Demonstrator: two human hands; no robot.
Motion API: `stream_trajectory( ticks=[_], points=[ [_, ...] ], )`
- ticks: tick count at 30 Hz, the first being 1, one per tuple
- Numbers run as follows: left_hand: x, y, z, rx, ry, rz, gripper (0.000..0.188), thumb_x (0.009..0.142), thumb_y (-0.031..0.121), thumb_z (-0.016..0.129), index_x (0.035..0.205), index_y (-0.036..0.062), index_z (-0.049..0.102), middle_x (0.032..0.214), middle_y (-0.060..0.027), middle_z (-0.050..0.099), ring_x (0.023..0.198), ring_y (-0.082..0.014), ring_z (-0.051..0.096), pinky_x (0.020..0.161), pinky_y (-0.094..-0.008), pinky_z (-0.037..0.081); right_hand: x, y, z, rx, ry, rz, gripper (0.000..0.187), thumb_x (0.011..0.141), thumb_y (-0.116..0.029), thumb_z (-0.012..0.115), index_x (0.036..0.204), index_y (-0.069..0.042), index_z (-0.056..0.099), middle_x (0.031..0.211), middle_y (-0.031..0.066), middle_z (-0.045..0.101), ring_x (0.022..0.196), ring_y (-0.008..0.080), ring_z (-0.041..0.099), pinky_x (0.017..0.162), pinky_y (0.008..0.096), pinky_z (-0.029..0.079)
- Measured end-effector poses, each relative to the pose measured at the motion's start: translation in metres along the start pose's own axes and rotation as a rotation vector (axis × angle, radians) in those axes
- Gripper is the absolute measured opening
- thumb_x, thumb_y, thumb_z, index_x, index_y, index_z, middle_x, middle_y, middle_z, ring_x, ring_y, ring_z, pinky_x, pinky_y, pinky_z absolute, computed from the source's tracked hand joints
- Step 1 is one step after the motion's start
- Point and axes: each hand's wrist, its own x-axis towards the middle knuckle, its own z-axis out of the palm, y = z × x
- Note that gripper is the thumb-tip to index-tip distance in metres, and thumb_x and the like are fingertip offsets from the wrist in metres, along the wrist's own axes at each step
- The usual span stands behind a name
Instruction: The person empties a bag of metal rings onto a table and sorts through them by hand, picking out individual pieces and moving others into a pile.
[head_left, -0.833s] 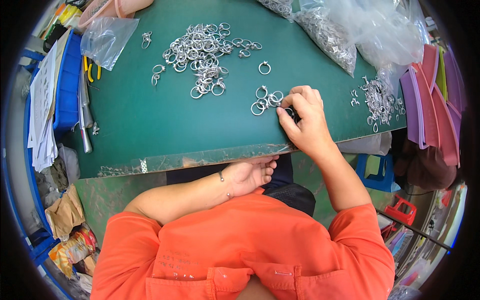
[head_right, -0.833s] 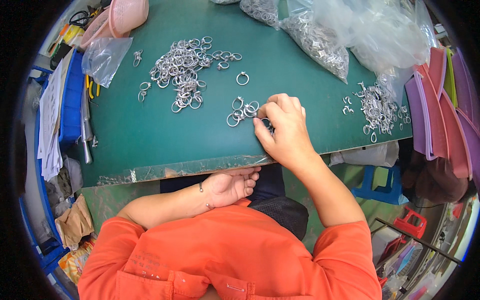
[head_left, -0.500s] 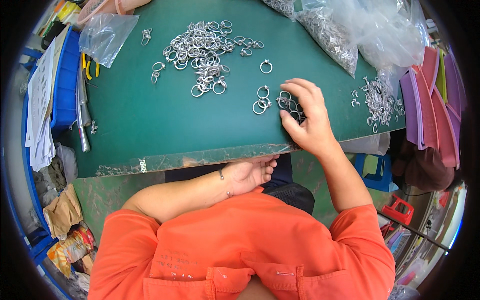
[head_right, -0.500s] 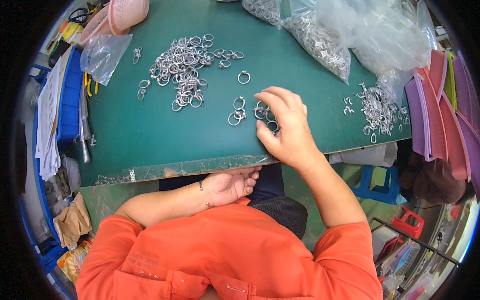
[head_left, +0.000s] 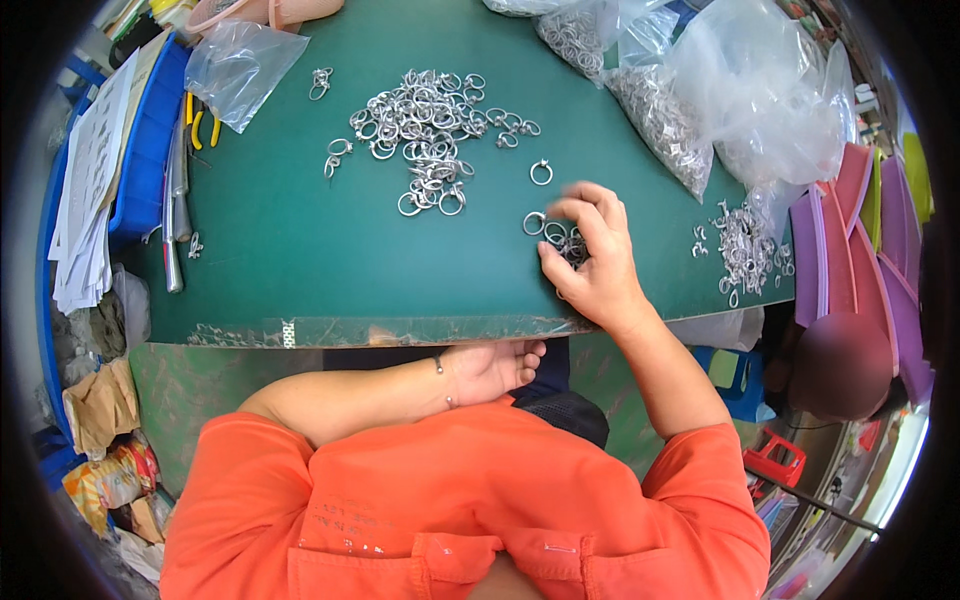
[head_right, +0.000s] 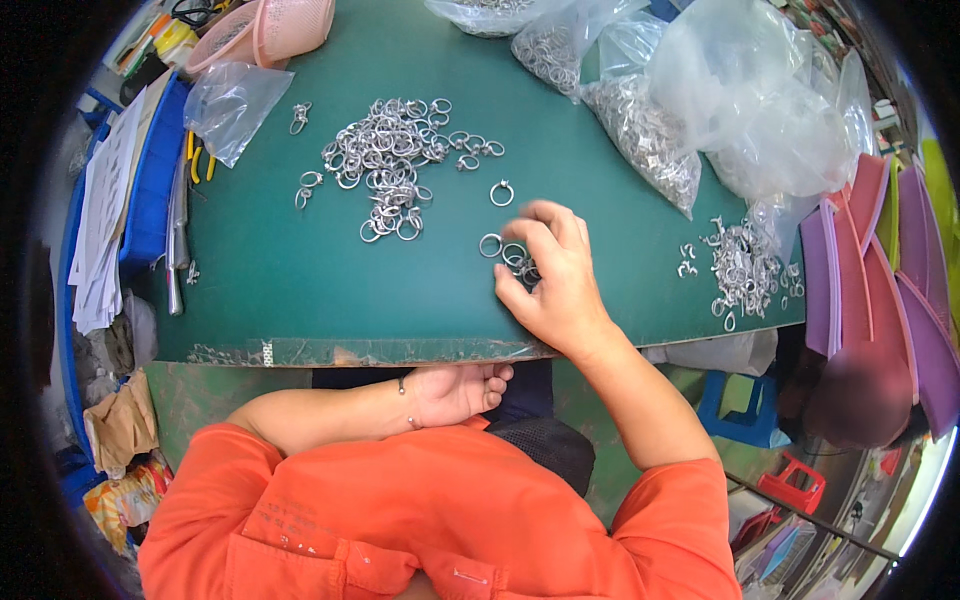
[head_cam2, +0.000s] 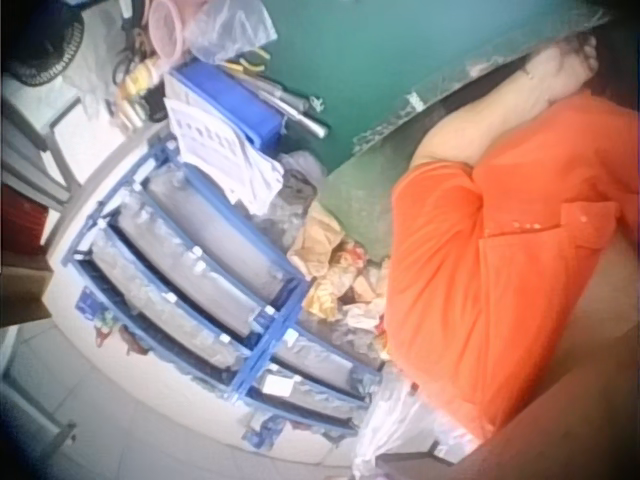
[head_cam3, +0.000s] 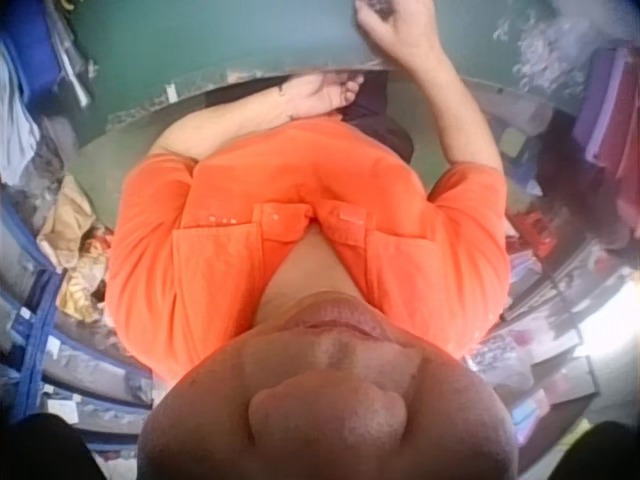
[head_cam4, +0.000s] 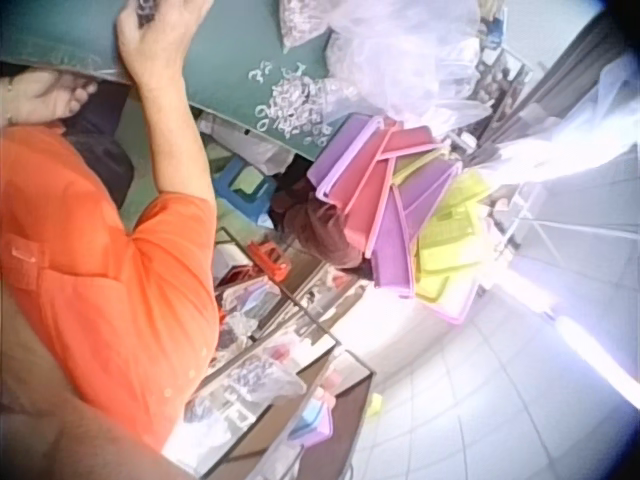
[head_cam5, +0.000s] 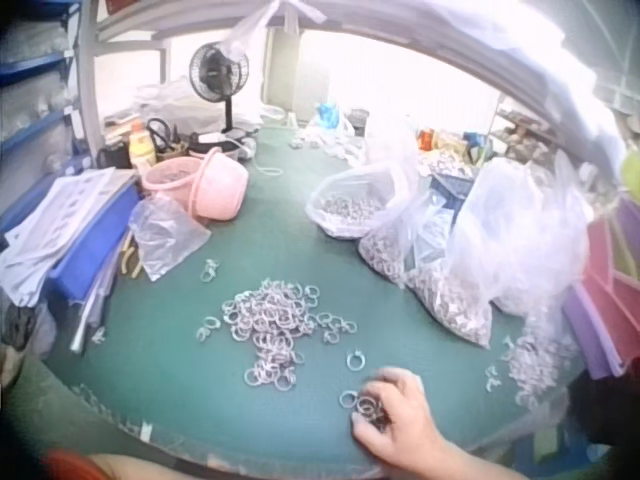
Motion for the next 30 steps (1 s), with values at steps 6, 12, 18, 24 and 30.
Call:
stream_trajectory(
  ticks=[6,12,18,24,30],
  points=[
    [-0.01,-0.002,0.028,-0.155,-0.073,-0.015,0.038,0.099,0.027,0.048,0.123,-0.0012,0.053,0.128,-0.0165,0.055,0.12,-0.0278,0.053,0.104,-0.0387,0.044,0.016,-0.002,0.012,0.186,-0.098,-0.088,0.025,0.08,-0.011,0.069,0.103,-0.002,0.066,0.119,0.0188,0.059,0.111,0.038,0.056,0.095,0.0449,0.045],
    [-0.018,-0.011,0.01,-0.212,-0.42,0.054,0.042,0.101,0.033,0.036,0.133,0.0073,0.046,0.136,-0.0088,0.051,0.125,-0.0247,0.049,0.11,-0.0426,0.038,-0.029,-0.043,0.007,0.498,-0.434,-0.383,0.015,0.076,-0.001,0.067,0.092,-0.002,0.067,0.103,0.0132,0.063,0.099,0.0307,0.061,0.085,0.0406,0.05],
    [-0.016,-0.008,-0.001,-0.34,-0.304,-0.048,0.041,0.1,0.032,0.042,0.127,0.0026,0.052,0.125,-0.0137,0.059,0.115,-0.0293,0.058,0.101,-0.0467,0.046,0.018,-0.049,0.034,0.301,-0.322,-0.501,0.03,0.08,-0.002,0.066,0.11,-0.001,0.064,0.121,0.0164,0.059,0.117,0.0355,0.054,0.095,0.0456,0.046],
    [-0.019,-0.001,0.004,-0.201,-0.029,0.034,0.032,0.097,0.02,0.054,0.121,-0.0001,0.058,0.117,-0.0138,0.064,0.109,-0.0277,0.062,0.095,-0.0389,0.051,0.1,-0.029,0.07,-0.161,-0.153,-0.514,0.032,0.083,-0.022,0.067,0.113,-0.009,0.065,0.118,0.0045,0.062,0.117,0.0269,0.053,0.094,0.0425,0.04],
    [-0.015,-0.001,-0.006,-0.264,-0.144,-0.001,0.036,0.097,0.02,0.054,0.125,-0.0028,0.054,0.121,-0.0178,0.061,0.113,-0.03,0.06,0.096,-0.04,0.051,0.065,-0.03,0.044,0.004,-0.272,-0.37,0.034,0.08,-0.02,0.071,0.112,-0.01,0.066,0.121,0.0074,0.061,0.11,0.0294,0.054,0.094,0.0424,0.04]
  ],
)
